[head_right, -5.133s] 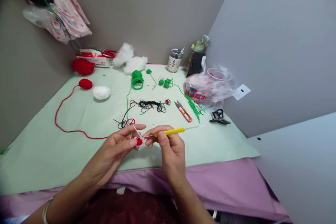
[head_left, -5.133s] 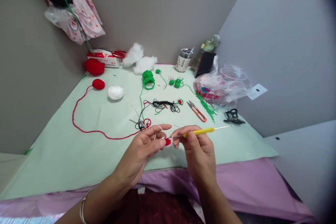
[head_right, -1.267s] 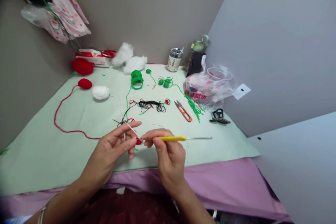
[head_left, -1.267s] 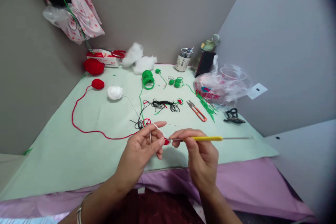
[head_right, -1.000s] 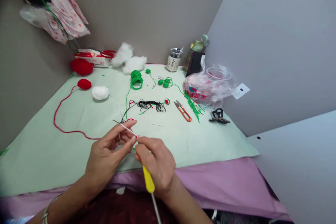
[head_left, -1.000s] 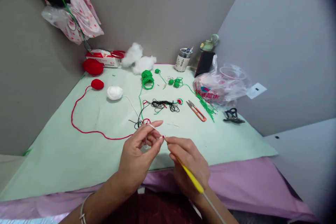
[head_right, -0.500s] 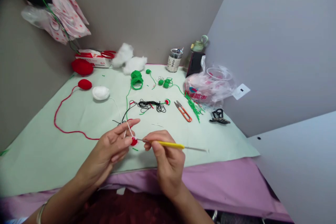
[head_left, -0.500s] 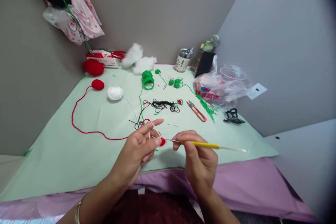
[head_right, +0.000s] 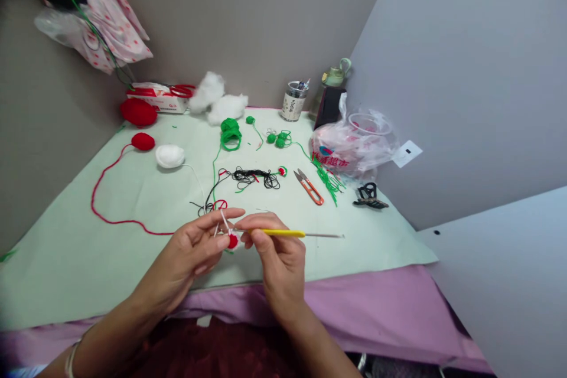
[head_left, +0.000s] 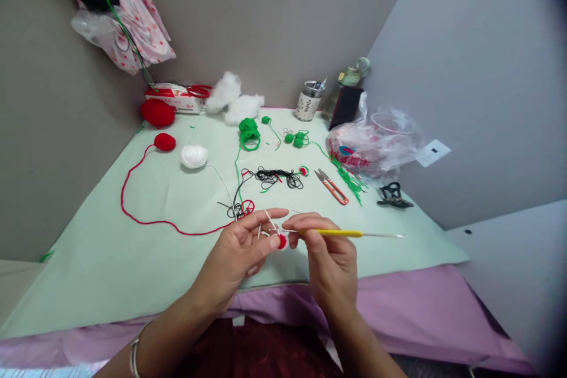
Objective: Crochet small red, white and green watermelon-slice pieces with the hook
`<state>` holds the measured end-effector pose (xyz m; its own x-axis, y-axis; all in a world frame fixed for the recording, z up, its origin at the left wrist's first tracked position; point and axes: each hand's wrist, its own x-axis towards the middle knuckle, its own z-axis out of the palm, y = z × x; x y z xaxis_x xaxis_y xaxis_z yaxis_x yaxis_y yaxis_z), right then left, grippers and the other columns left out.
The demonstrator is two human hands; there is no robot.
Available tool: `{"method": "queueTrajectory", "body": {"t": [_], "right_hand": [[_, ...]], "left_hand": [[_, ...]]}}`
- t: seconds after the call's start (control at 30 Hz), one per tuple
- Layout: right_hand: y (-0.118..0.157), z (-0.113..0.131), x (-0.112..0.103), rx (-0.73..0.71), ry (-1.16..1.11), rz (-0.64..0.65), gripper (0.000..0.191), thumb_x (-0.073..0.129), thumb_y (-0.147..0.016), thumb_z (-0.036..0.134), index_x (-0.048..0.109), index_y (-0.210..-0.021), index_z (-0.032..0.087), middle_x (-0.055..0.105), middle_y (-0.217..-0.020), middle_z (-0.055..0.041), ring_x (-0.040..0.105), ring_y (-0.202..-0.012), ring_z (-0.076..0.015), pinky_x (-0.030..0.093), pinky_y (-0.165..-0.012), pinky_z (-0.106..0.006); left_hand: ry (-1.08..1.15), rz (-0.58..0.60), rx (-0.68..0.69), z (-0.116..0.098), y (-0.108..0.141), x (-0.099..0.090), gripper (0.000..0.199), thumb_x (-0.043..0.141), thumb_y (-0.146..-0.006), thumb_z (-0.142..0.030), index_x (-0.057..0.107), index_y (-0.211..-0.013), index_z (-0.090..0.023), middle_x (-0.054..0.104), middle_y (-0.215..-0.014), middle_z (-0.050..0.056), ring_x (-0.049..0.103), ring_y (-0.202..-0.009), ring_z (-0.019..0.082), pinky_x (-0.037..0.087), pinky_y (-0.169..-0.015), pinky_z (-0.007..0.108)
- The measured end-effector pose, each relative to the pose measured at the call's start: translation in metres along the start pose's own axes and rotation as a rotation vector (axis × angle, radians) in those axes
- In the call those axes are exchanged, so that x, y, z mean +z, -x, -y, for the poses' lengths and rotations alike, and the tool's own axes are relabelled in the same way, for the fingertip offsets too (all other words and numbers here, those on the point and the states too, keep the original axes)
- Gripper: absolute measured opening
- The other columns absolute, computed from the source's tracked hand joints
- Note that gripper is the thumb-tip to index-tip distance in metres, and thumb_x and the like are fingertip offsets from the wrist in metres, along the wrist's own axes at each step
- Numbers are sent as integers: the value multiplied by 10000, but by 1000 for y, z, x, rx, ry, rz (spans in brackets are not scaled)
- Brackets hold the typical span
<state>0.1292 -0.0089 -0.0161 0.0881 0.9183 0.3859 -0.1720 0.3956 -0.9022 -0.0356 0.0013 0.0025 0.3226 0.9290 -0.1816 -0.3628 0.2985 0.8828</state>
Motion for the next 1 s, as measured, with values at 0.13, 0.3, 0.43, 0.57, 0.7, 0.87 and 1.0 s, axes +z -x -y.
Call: {"method": "queueTrajectory", "body": {"t": [0.13, 0.3, 0.43, 0.57, 0.7, 0.87, 1.0], "right_hand": [[2, 0, 2, -46, 115, -17, 194, 618, -1051, 253, 806, -1018, 286, 768, -878, 2, 661, -720, -120, 550, -706, -260], [3, -3, 1, -24, 82, -31, 182, 622, -1050, 261, 796, -997, 271, 736, -842, 9, 670, -713, -116, 554, -700, -255], [3, -3, 0, 16, -2, -48, 178, 619, -1051, 281, 788, -1005, 251, 737, -852, -7, 685, -707, -126, 565, -698, -274], [3, -2, 0, -34, 81, -29, 206, 584, -1062, 244, 784, -1019, 271, 727, -842, -8, 682, -706, -139, 570, -684, -285], [10, -10, 0, -335, 472, 37, 292, 659, -988, 145, 799, -1161, 334, 761, -1006, -55, 720, -882, -199, 605, -755, -337], [10, -13, -2, -344, 482, -22, 273, 647, -993, 155, 802, -1146, 318, 760, -959, -59, 716, -870, -216, 596, -744, -355], [1, -6, -2, -80, 115, -89, 207, 591, -1053, 222, 790, -1026, 272, 714, -863, -14, 653, -707, -148, 546, -687, -305]], "left_hand": [[-16, -61, 41, 4, 1, 2, 355, 875, -840, -360, 820, -1188, -316, 618, -881, -29, 359, -518, 11, 250, -451, 173], [9, -79, 28, 3, 0, 4, 418, 893, -825, -341, 802, -1231, -317, 637, -867, -30, 365, -531, 22, 251, -444, 167], [37, -76, 16, 1, 0, 4, 444, 911, -801, -338, 802, -1230, -301, 629, -858, -35, 355, -526, 20, 254, -443, 164], [27, -97, 25, 1, 0, 6, 453, 916, -796, -326, 800, -1232, -284, 624, -846, -36, 359, -530, 25, 260, -443, 164], [73, -121, 18, 6, 0, 10, 504, 914, -800, -316, 778, -1284, -273, 595, -820, -44, 340, -513, 16, 247, -447, 160], [296, -20, -178, 6, -5, 4, 406, 911, -785, -289, 832, -1164, -166, 367, -575, -106, 184, -476, 25, 181, -423, 153], [250, -91, -91, 0, -6, 1, 346, 918, -769, -250, 856, -1106, -200, 530, -677, -52, 310, -510, 24, 282, -464, 141]]}}
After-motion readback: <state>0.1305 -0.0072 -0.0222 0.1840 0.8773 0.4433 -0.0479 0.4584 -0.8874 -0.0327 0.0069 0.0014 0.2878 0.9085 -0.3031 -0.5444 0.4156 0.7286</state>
